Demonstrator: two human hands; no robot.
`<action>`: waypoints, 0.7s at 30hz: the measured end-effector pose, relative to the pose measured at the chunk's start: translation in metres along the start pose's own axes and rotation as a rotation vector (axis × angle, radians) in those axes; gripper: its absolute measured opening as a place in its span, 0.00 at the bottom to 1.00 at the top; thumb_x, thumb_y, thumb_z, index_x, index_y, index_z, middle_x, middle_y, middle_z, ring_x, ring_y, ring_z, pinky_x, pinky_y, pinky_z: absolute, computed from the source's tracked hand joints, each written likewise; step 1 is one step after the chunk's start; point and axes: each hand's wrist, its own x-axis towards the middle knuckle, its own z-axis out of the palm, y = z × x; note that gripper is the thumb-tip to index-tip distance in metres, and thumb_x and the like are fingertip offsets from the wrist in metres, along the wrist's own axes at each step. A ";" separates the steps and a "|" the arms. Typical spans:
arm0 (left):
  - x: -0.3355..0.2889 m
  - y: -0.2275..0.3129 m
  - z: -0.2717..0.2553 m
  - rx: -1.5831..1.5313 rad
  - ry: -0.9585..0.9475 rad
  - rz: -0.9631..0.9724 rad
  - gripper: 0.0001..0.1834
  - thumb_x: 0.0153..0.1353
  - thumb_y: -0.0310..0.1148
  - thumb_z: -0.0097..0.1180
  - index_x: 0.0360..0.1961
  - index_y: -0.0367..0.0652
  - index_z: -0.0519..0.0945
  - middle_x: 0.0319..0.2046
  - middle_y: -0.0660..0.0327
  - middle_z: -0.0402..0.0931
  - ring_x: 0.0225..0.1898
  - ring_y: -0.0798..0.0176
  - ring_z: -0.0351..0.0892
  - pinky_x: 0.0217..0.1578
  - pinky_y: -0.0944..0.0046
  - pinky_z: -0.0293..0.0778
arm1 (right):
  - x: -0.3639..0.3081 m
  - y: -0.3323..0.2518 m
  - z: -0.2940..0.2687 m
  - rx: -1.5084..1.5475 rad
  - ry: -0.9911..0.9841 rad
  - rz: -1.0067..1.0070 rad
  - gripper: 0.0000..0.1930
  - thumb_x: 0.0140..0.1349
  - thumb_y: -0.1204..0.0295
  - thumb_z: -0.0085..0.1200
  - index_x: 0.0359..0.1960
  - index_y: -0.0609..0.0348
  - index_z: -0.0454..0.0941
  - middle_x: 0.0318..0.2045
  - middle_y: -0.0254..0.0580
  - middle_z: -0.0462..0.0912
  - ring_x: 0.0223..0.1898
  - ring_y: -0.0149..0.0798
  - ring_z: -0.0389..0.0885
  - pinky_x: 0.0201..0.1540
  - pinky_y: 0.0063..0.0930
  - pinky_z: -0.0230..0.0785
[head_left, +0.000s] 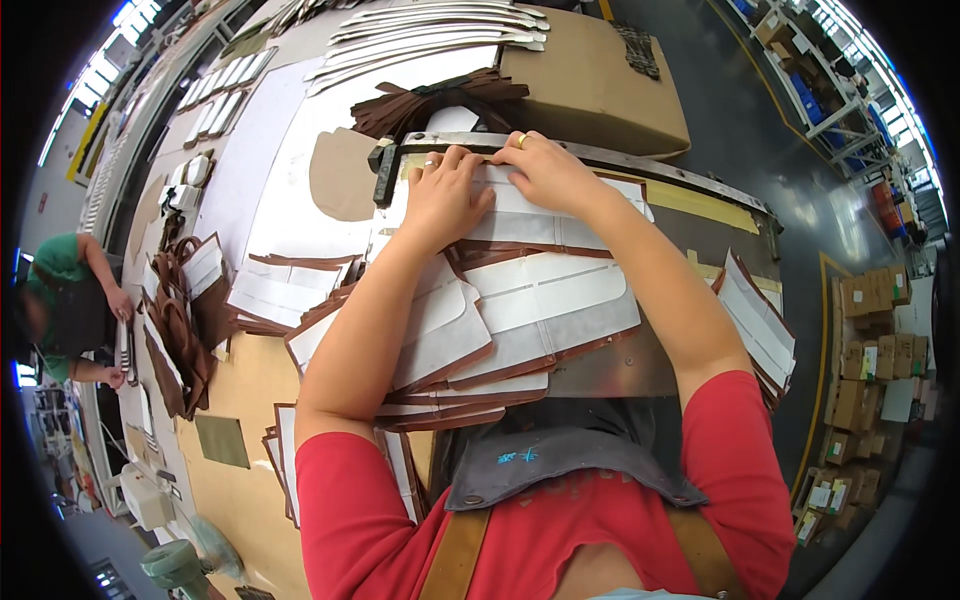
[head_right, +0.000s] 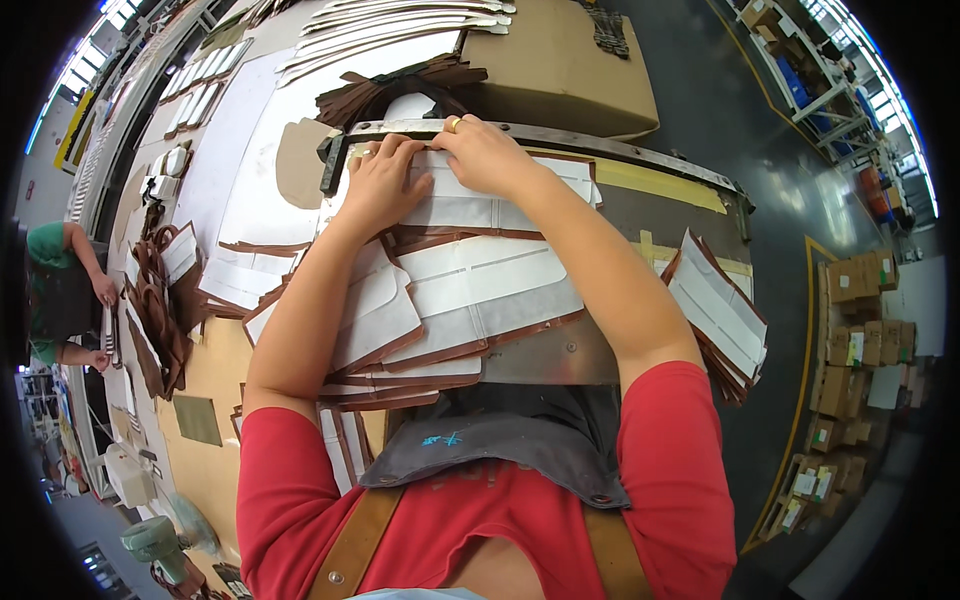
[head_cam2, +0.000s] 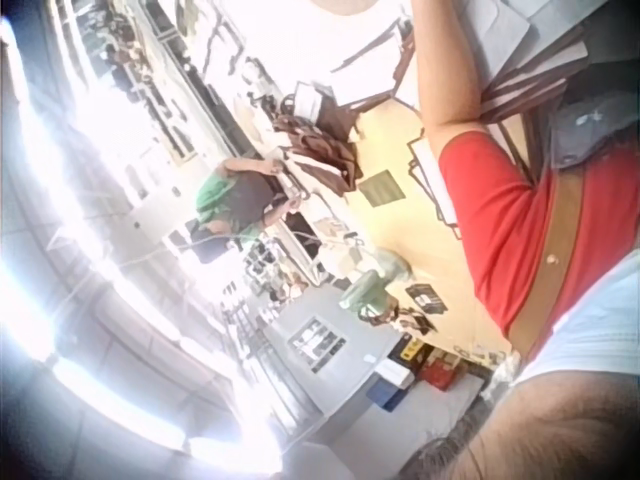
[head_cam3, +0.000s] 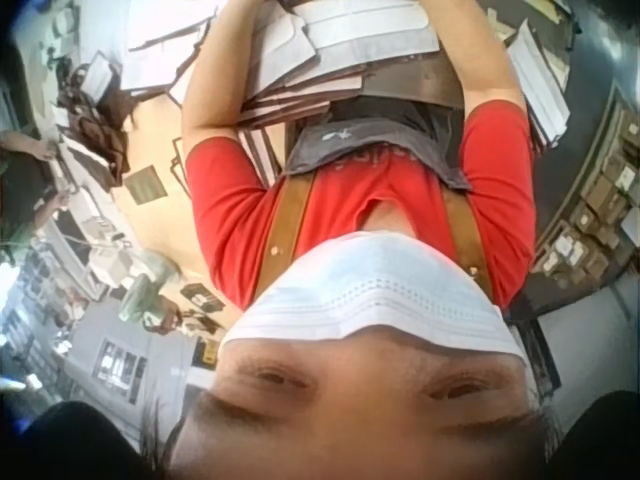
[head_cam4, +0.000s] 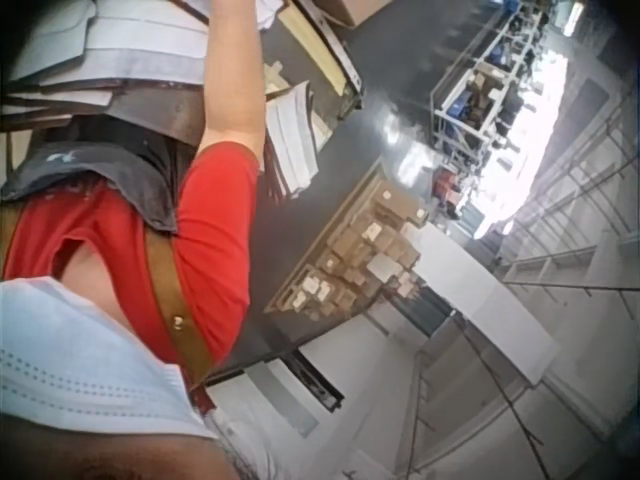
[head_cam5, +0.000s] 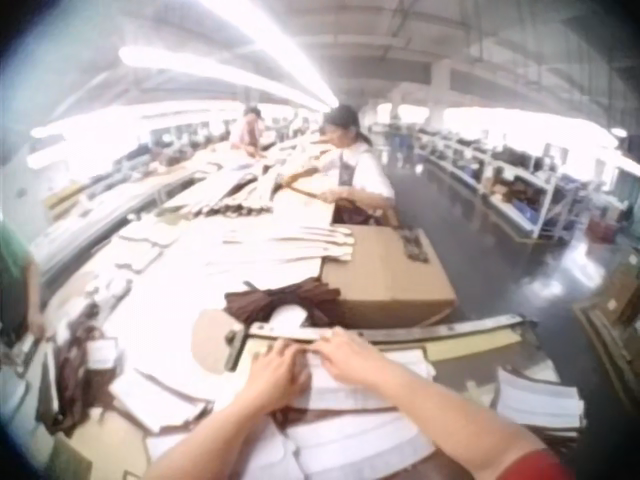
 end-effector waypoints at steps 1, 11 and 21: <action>-0.001 0.003 -0.003 0.023 -0.022 -0.006 0.23 0.54 0.42 0.56 0.51 0.49 0.72 0.47 0.62 0.69 0.50 0.52 0.68 0.49 0.50 0.60 | -0.004 0.000 -0.002 -0.042 -0.009 -0.005 0.11 0.54 0.76 0.51 0.41 0.61 0.76 0.39 0.41 0.75 0.45 0.46 0.72 0.50 0.36 0.66; -0.005 0.011 -0.003 0.146 0.000 0.038 0.22 0.56 0.40 0.54 0.53 0.54 0.71 0.47 0.63 0.71 0.50 0.54 0.69 0.50 0.50 0.57 | -0.080 0.032 -0.063 -0.065 -0.084 0.294 0.07 0.55 0.72 0.54 0.34 0.60 0.73 0.33 0.40 0.72 0.39 0.41 0.72 0.43 0.31 0.66; 0.010 0.011 -0.012 -1.085 -0.002 -0.257 0.22 0.58 0.27 0.54 0.54 0.39 0.65 0.33 0.63 0.74 0.37 0.71 0.72 0.35 0.70 0.67 | -0.081 0.019 -0.075 0.496 -0.117 0.496 0.10 0.59 0.68 0.54 0.40 0.59 0.75 0.39 0.36 0.71 0.38 0.29 0.69 0.43 0.23 0.63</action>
